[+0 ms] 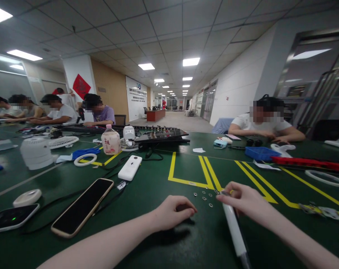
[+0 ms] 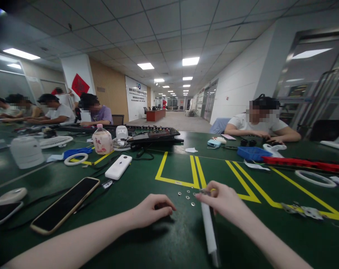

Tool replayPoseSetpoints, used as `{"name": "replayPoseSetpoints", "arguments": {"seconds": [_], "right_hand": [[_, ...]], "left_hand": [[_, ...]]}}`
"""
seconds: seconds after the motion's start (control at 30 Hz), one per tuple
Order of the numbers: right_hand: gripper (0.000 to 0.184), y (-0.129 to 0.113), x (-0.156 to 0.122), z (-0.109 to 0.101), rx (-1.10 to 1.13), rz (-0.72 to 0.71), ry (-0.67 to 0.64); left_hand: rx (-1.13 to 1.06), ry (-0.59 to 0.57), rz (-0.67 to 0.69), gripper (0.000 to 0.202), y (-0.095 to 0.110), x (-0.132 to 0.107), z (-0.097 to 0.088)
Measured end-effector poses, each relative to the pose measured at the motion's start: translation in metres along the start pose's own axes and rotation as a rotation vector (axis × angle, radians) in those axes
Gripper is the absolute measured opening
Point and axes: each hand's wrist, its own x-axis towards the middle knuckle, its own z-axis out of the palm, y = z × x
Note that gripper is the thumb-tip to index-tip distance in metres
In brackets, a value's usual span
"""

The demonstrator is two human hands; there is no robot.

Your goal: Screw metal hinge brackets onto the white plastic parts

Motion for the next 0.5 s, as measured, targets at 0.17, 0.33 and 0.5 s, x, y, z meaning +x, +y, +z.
{"name": "replayPoseSetpoints", "arguments": {"seconds": [0.17, 0.33, 0.5], "right_hand": [[0.044, -0.025, -0.022, 0.049, -0.334, -0.091, 0.042], [0.041, -0.028, -0.036, 0.067, -0.489, -0.131, 0.016], [0.041, -0.012, -0.018, 0.04, -0.397, -0.277, 0.189]], "left_hand": [[0.062, -0.027, 0.027, 0.027, 0.001, -0.001, 0.001], [0.135, -0.058, 0.131, 0.028, 0.001, -0.002, 0.002], [0.275, -0.1, 0.178, 0.023, 0.004, -0.005, 0.002]]}}
